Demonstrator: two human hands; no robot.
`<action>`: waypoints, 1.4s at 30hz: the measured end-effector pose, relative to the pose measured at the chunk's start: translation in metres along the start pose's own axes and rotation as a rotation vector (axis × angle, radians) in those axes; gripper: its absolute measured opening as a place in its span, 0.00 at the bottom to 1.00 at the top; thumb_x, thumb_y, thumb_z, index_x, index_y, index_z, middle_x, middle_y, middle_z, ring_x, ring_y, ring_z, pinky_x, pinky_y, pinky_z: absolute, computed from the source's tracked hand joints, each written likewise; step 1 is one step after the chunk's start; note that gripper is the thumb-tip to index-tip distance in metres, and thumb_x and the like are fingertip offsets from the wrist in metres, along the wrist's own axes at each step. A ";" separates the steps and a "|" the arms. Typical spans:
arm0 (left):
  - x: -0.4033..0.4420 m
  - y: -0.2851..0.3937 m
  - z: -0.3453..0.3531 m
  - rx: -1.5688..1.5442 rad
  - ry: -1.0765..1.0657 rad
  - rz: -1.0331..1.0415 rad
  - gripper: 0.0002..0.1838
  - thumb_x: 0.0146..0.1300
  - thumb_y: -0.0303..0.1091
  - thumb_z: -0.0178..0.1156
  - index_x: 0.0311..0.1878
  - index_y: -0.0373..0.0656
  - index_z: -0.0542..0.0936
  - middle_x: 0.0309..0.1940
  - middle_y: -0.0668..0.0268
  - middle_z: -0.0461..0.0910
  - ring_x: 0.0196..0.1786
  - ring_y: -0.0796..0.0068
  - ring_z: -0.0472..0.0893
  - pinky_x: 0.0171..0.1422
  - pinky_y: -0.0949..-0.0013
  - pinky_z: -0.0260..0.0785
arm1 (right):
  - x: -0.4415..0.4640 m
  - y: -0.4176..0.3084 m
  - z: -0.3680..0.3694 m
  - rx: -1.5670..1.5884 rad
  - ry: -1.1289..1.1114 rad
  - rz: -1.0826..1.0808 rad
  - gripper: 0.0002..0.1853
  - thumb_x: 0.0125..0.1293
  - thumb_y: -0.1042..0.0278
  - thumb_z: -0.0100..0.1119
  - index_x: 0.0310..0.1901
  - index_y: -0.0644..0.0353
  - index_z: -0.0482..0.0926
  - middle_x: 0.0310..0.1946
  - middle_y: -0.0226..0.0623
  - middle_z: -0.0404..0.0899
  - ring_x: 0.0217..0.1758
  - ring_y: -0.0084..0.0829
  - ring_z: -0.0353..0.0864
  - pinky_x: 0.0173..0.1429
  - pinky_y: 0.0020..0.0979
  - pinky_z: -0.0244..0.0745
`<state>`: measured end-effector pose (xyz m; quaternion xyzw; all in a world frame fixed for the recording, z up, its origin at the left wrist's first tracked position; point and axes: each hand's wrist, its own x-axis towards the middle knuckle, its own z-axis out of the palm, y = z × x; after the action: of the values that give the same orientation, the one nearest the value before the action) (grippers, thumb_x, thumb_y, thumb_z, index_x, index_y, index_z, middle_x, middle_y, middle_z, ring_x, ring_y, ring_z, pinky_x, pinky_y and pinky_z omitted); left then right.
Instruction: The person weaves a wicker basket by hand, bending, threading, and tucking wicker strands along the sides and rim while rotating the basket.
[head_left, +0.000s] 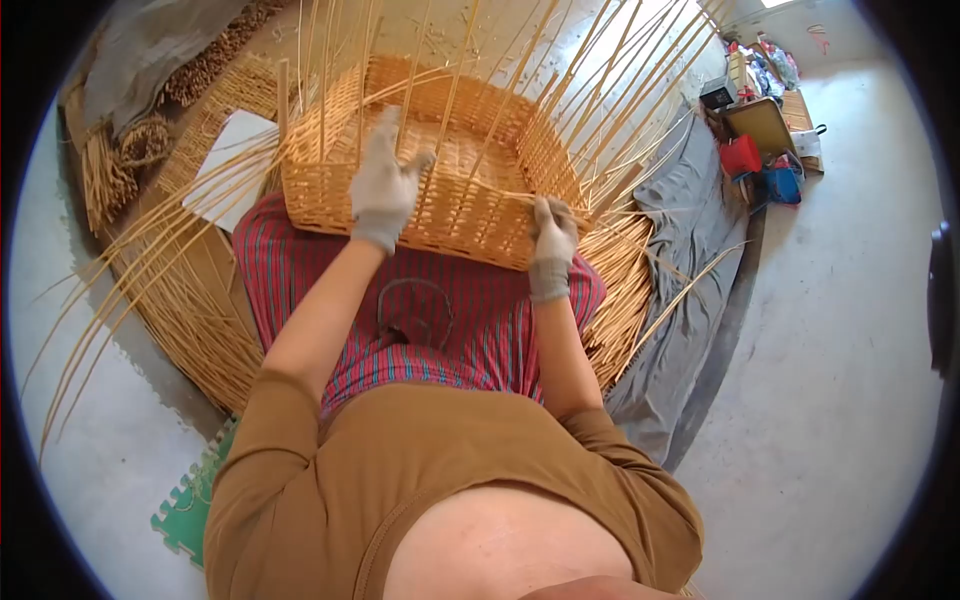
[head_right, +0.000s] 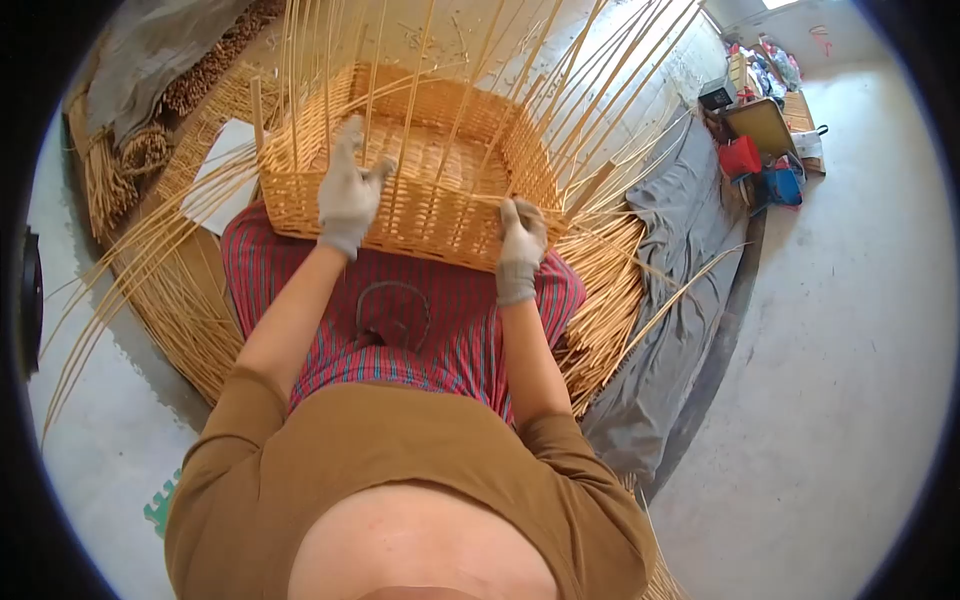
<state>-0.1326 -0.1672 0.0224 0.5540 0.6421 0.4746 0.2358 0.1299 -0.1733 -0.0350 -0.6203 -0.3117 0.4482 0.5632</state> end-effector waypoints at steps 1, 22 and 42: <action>-0.006 -0.008 0.005 0.273 0.178 0.573 0.38 0.60 0.39 0.71 0.73 0.50 0.66 0.54 0.50 0.77 0.44 0.66 0.84 0.45 0.61 0.79 | 0.010 -0.002 0.008 0.005 -0.008 -0.010 0.10 0.69 0.75 0.63 0.50 0.59 0.79 0.40 0.31 0.83 0.46 0.25 0.83 0.50 0.27 0.77; -0.051 0.067 0.129 0.713 -0.573 0.396 0.43 0.62 0.26 0.57 0.79 0.59 0.54 0.47 0.53 0.73 0.42 0.59 0.82 0.46 0.60 0.76 | 0.042 -0.119 0.007 -0.322 -0.144 -0.764 0.24 0.72 0.81 0.50 0.69 0.57 0.70 0.53 0.39 0.82 0.48 0.24 0.80 0.48 0.24 0.79; -0.028 -0.156 -0.156 -0.372 0.508 -0.373 0.13 0.67 0.28 0.65 0.52 0.35 0.80 0.38 0.60 0.84 0.35 0.68 0.84 0.37 0.61 0.80 | -0.114 -0.014 0.122 -0.621 -0.650 -0.516 0.19 0.67 0.71 0.63 0.59 0.51 0.79 0.41 0.40 0.86 0.42 0.34 0.86 0.47 0.35 0.81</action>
<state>-0.3305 -0.2379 -0.0510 0.2396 0.6728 0.6544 0.2481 -0.0250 -0.2217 0.0069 -0.4899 -0.7318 0.3505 0.3188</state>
